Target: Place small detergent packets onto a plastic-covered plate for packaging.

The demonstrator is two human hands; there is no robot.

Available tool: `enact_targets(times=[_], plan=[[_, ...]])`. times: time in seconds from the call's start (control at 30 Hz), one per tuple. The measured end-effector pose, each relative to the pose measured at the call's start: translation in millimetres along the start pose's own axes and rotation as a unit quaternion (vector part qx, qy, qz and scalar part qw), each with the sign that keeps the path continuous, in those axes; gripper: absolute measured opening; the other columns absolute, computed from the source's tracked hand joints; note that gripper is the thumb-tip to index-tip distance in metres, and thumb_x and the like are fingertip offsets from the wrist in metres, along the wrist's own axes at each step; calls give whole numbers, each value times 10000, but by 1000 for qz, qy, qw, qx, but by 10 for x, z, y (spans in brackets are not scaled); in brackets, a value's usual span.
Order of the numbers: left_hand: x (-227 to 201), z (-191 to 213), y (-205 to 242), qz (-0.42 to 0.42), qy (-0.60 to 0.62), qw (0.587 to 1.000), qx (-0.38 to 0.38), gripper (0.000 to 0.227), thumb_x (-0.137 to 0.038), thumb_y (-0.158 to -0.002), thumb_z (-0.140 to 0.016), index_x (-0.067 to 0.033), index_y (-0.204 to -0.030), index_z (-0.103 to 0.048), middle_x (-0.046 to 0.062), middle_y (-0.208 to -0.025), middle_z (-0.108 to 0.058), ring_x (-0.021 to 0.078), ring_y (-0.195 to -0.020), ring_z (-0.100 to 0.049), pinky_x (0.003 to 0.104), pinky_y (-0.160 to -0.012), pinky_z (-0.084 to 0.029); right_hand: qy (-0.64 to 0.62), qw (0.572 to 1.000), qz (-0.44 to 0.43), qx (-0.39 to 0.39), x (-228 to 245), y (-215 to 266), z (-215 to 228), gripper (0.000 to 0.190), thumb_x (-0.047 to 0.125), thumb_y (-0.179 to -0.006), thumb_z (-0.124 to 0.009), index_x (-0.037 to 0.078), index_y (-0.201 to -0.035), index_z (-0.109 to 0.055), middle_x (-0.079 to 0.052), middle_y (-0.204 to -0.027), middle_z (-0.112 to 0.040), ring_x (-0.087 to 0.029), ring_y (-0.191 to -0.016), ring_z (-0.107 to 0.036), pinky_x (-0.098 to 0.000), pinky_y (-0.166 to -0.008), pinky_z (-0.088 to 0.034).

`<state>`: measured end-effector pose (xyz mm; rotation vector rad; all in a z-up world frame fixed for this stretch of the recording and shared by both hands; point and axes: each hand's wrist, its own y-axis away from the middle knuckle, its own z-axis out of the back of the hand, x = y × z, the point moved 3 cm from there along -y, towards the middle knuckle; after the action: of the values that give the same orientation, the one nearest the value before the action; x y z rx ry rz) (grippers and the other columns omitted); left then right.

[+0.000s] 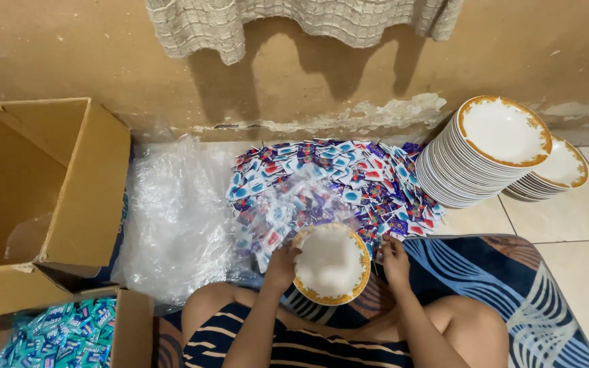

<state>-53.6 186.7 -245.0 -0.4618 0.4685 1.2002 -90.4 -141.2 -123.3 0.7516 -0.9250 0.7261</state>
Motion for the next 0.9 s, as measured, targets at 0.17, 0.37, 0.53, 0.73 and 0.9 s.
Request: enact_targets(times=[0.17, 0.37, 0.53, 0.73, 0.9], plan=[[-12, 9, -108, -90, -7, 992, -87, 340, 4, -797, -540, -180, -1066, -641, 143, -1343, -615, 391, -1167, -633, 530, -988, -492, -93, 994, 11, 58, 496, 221, 21, 562, 329, -935, -679, 105, -1433, -546, -334, -1342, -572, -493, -1213, -582, -522, -1001, -493], [-675, 787, -329, -101, -110, 977, -150, 333, -62, -774, -704, -186, -1084, -701, 9, -1374, -610, 291, -1321, -498, 592, -1142, -313, -168, 980, 28, 105, 458, 64, -146, 545, 165, -884, -695, 96, -1410, -571, -247, -1212, -632, -367, -1063, -636, -467, -854, -543], [-1108, 1330, -380, 23, -140, 960, -243, 862, -20, -678, -800, -243, -1460, -513, 145, -1576, -396, 388, -1437, -371, 694, -1141, -269, -200, 979, 38, -1, -68, -359, -331, 415, -7, -810, -659, 100, -1201, -751, -157, -985, -660, -210, -806, -641, -334, -698, -576], [-971, 899, -86, 150, 233, 884, -377, 688, -111, -866, -696, -115, -1464, -356, 213, -1505, -212, 424, -1452, -273, 559, -1144, -382, -354, 932, -19, -74, -784, -552, -705, 490, -122, -796, -696, 52, -1215, -510, -41, -958, -537, -161, -812, -633, -298, -767, -581], [-1051, 651, 272, 365, 555, 618, -420, 900, -243, -902, -806, -147, -1518, -157, 281, -1300, -324, 387, -1247, -480, 580, -1138, -315, -452, 855, -170, 191, 164, 309, -795, 358, 284, -1058, -513, 148, -1372, -409, -274, -1166, -587, -201, -726, -549, -198, -561, -402]])
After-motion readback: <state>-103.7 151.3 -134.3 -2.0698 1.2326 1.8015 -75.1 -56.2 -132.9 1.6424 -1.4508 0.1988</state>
